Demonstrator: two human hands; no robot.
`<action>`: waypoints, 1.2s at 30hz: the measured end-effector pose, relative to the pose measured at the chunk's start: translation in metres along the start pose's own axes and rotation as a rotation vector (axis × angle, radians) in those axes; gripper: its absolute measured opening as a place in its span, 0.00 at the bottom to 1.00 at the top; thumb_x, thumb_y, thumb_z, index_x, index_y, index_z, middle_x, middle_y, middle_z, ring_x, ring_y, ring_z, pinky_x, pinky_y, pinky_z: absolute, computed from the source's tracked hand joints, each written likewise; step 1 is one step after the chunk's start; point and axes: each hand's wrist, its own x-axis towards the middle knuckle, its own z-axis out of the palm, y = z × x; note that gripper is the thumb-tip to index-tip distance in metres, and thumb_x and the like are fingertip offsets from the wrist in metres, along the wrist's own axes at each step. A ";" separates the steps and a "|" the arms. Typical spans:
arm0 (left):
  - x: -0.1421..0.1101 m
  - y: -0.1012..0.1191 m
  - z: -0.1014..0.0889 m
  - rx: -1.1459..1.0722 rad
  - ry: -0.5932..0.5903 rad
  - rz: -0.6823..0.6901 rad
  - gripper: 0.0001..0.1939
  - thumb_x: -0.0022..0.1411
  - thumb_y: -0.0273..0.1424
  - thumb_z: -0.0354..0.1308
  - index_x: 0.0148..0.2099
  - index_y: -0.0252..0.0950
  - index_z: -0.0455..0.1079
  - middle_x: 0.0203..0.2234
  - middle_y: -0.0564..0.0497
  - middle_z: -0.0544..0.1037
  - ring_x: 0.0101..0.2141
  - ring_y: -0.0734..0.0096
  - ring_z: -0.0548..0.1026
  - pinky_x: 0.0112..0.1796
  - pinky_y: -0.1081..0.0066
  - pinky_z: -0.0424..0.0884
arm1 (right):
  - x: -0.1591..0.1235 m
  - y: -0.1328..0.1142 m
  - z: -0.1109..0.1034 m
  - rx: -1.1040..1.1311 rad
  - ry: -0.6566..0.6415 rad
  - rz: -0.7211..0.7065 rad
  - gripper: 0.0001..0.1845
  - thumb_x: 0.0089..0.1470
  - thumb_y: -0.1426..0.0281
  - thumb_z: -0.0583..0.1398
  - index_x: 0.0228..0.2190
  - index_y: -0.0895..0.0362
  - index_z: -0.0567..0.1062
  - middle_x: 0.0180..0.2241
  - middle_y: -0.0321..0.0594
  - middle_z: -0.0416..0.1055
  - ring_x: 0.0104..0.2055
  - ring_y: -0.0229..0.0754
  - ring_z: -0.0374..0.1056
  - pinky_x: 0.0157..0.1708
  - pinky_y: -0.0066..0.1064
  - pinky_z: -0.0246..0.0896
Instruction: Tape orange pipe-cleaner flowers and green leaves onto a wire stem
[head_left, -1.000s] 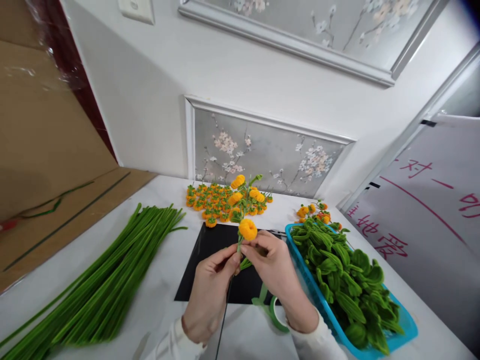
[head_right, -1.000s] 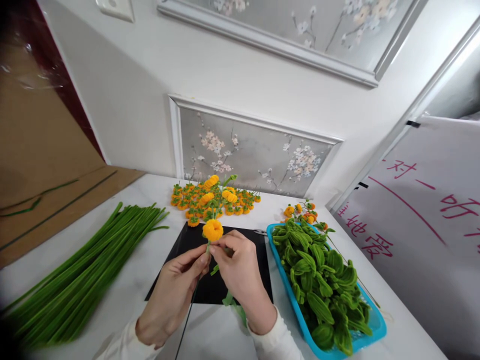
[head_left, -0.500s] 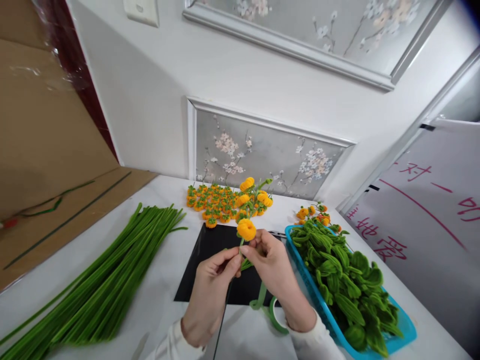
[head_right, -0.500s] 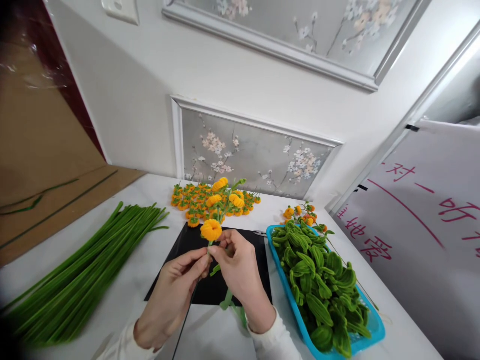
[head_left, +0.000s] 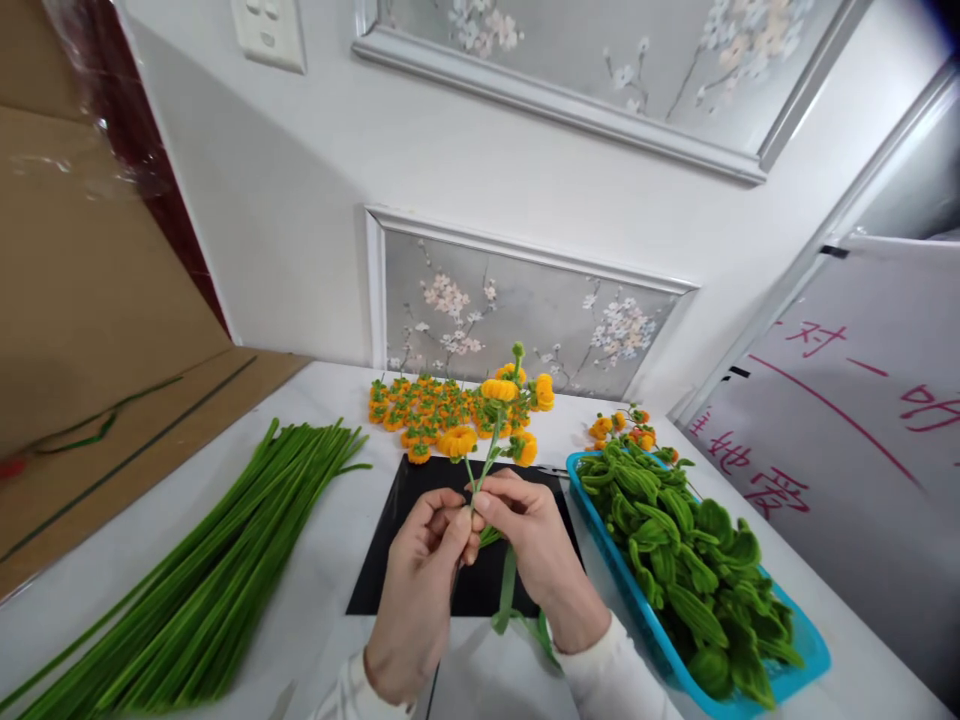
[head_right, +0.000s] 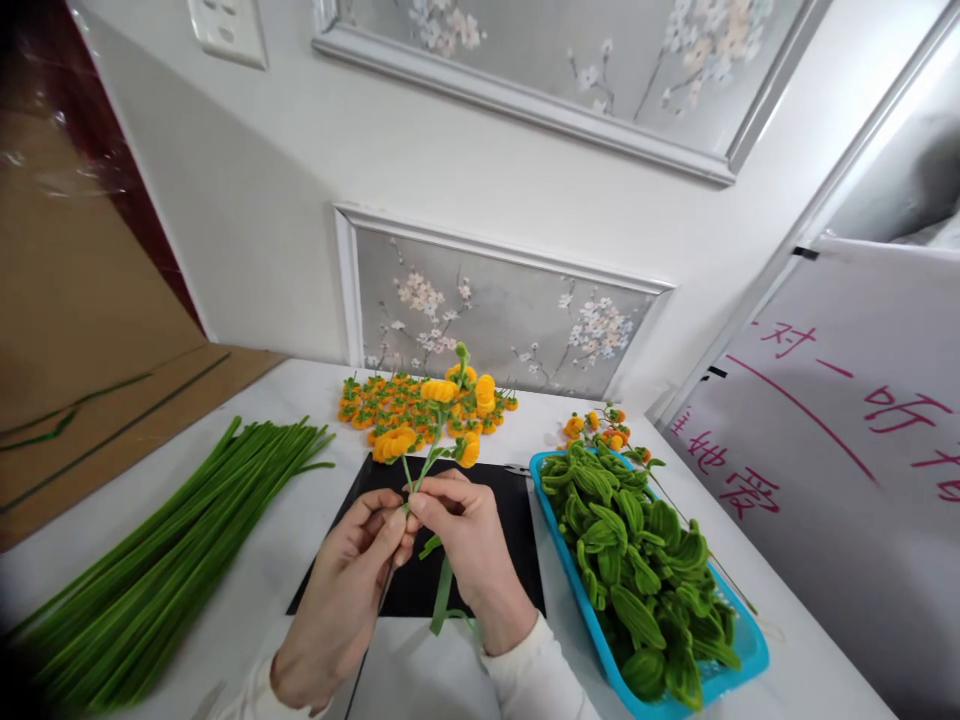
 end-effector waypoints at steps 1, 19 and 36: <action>0.000 0.001 0.001 -0.008 -0.010 -0.006 0.09 0.53 0.32 0.64 0.34 0.36 0.67 0.21 0.55 0.73 0.22 0.78 0.65 0.24 0.77 0.62 | 0.000 0.001 0.001 0.037 -0.013 0.031 0.10 0.47 0.63 0.64 0.25 0.57 0.78 0.22 0.33 0.65 0.22 0.35 0.63 0.23 0.29 0.63; -0.005 0.007 0.003 0.050 -0.118 -0.029 0.09 0.55 0.36 0.62 0.35 0.37 0.69 0.22 0.54 0.72 0.23 0.77 0.67 0.25 0.77 0.65 | 0.001 -0.011 -0.005 0.226 -0.112 0.106 0.11 0.45 0.64 0.65 0.22 0.58 0.73 0.17 0.30 0.64 0.16 0.34 0.61 0.19 0.27 0.58; -0.003 0.006 -0.003 -0.217 -0.312 -0.296 0.10 0.55 0.36 0.63 0.29 0.34 0.70 0.13 0.61 0.64 0.10 0.92 0.42 0.12 0.83 0.43 | 0.005 -0.021 0.004 0.232 0.023 0.133 0.10 0.44 0.66 0.65 0.25 0.61 0.75 0.16 0.31 0.63 0.17 0.29 0.54 0.18 0.22 0.46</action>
